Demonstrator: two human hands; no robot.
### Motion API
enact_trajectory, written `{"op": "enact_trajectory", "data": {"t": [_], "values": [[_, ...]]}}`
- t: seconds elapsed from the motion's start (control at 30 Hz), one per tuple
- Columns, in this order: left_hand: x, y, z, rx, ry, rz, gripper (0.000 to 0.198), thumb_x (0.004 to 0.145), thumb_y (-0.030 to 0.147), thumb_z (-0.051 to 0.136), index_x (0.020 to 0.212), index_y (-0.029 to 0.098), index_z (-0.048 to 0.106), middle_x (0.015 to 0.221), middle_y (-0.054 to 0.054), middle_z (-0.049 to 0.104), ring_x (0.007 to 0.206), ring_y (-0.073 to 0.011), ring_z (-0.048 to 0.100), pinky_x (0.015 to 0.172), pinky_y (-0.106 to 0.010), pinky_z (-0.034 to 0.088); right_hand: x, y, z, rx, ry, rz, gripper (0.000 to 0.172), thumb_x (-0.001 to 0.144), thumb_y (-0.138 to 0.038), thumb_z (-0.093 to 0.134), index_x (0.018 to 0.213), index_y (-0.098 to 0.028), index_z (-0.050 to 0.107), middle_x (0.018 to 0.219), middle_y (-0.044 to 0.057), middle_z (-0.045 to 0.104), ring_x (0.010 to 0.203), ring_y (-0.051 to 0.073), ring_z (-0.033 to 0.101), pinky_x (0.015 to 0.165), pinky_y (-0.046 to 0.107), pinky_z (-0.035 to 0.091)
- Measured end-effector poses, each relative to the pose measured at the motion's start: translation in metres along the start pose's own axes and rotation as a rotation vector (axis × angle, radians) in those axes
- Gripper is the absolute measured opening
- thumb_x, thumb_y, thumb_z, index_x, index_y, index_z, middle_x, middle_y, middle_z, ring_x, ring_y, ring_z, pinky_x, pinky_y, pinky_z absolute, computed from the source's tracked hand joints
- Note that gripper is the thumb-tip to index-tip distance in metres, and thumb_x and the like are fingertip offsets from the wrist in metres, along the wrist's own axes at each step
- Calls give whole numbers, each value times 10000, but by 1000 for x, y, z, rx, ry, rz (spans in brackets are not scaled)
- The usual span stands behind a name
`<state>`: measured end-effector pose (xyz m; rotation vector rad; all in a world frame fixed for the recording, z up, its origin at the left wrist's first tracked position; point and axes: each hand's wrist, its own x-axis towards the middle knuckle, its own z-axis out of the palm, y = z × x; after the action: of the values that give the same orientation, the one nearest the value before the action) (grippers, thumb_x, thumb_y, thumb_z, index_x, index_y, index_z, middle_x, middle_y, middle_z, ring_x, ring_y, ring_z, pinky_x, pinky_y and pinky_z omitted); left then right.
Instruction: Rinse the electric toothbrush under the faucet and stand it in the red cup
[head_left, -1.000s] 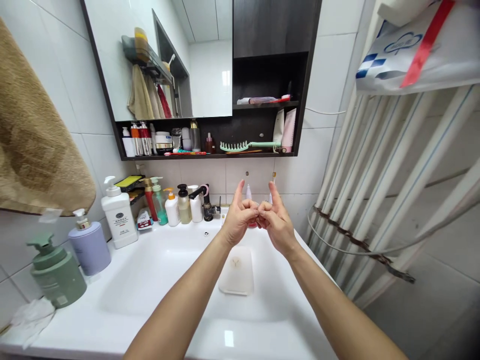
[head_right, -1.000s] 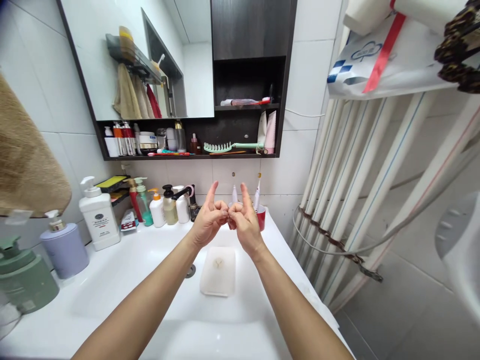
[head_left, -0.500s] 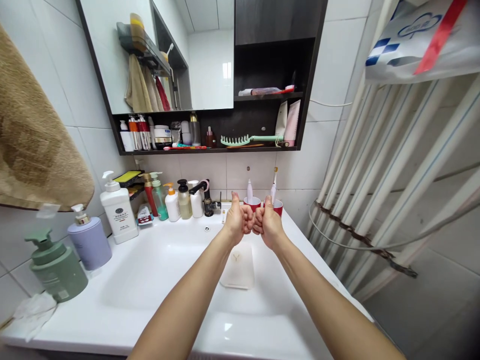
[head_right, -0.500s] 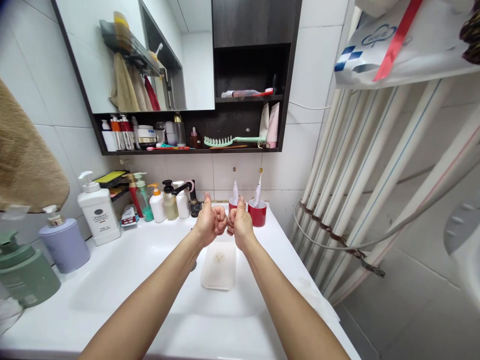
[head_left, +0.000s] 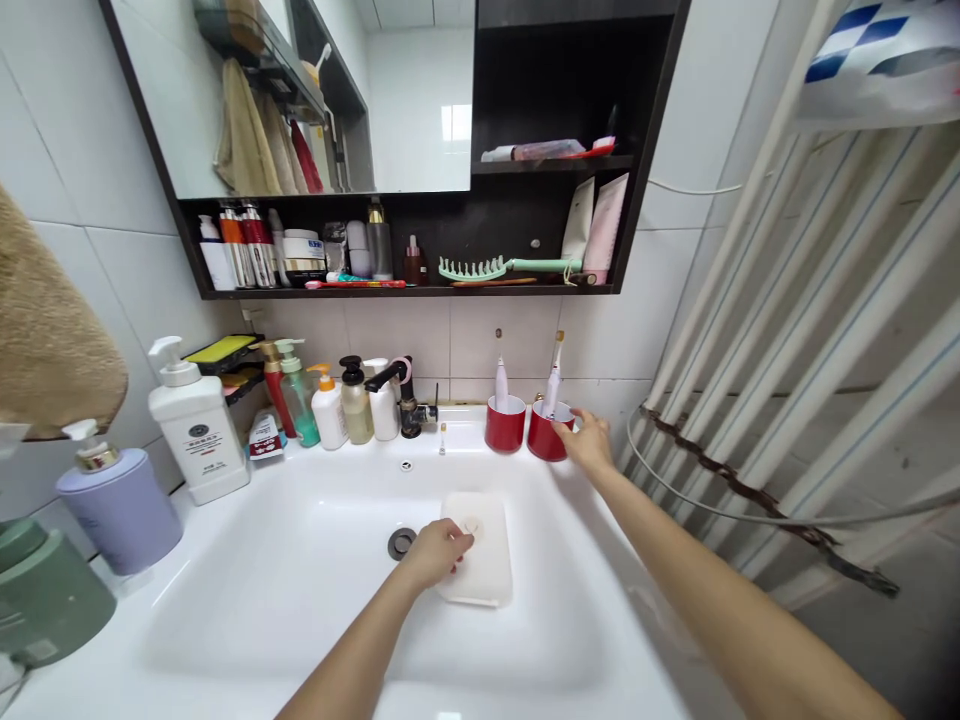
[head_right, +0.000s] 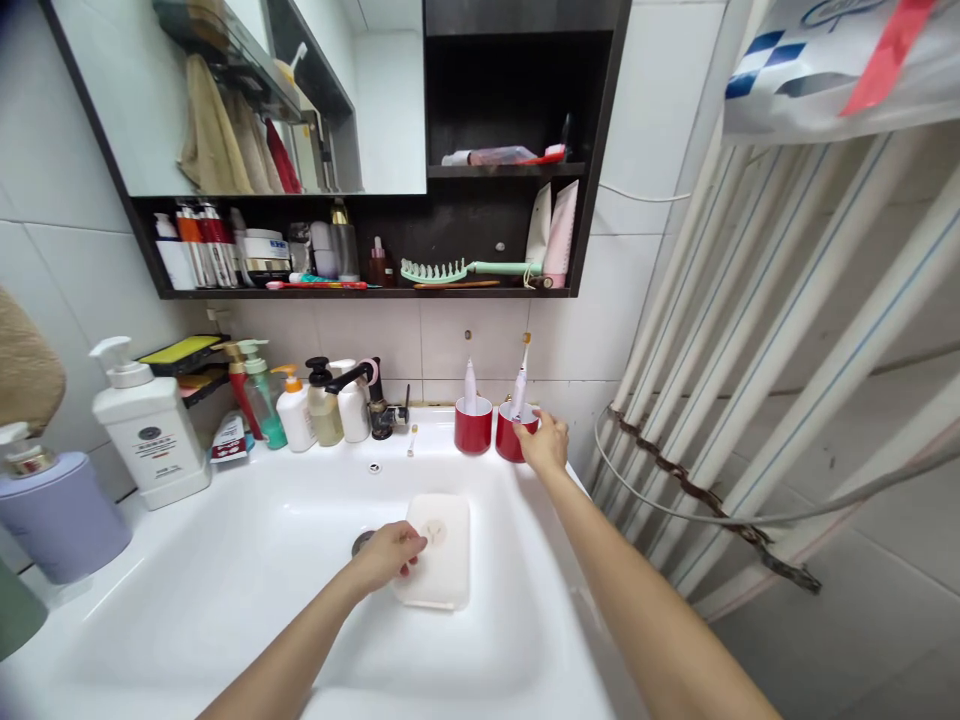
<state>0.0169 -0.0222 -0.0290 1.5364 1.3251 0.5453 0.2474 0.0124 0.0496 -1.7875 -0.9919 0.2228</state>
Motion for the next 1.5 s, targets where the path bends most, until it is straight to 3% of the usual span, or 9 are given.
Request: {"op": "enact_trajectory", "data": {"t": [0.1,0.23,0.43,0.57,0.83,1.07,1.23,1.33,1.5], "values": [[7,-7,2,97,-59,30,184,612,340,441,645,164,482,562,10,511,441,-80,449,438,-195,303,17,6,9,-125,-29,-52,296,511,-278,535,776,-148,523,946,115,446,892,241,418,719,322,325],[11,-9,1,115,-45,28,195,614,344,436,681,171,495,553,15,493,460,-90,460,432,-193,303,14,11,14,-252,-58,-126,154,538,-263,515,633,-143,530,769,76,492,803,225,454,695,325,335],[8,-12,-1,10,109,114,161,589,330,471,620,176,505,549,15,491,474,-100,468,479,-207,323,-23,15,-14,-350,-82,-232,149,569,-293,504,610,-150,517,793,89,478,827,234,454,705,338,337],[6,5,2,-90,260,250,142,600,301,468,637,174,517,587,-7,521,568,-123,488,573,-232,348,-61,16,-24,-343,-165,-326,131,563,-288,527,623,-172,523,898,82,462,936,227,414,775,322,322],[12,56,9,-249,377,465,301,613,263,487,890,149,509,927,-96,535,824,-156,484,733,-259,339,-124,9,18,-250,-360,-436,112,605,-251,498,679,-170,521,1010,86,427,920,186,452,784,290,348],[38,48,11,-239,304,411,417,611,178,475,1024,141,435,934,-102,539,818,-158,493,741,-267,333,-137,13,45,-221,-435,-434,50,614,-208,483,634,-164,493,1065,111,391,923,223,458,765,320,363],[45,42,16,-172,310,401,252,590,154,472,835,176,528,757,-33,569,682,-137,495,673,-252,349,-136,19,52,-210,-456,-416,46,625,-216,461,629,-174,479,1095,109,371,903,221,470,735,324,380],[41,50,9,-247,419,404,185,590,172,479,768,181,524,675,-4,548,621,-115,474,624,-229,355,-135,20,51,-204,-469,-404,65,618,-235,463,651,-185,489,1106,91,368,948,227,440,732,335,383],[18,69,-26,-662,629,515,202,575,236,515,763,172,481,694,8,518,639,-86,464,594,-184,359,-135,2,40,-37,-397,-479,305,640,-305,434,925,-196,452,1164,79,329,1101,222,265,876,375,262]]}}
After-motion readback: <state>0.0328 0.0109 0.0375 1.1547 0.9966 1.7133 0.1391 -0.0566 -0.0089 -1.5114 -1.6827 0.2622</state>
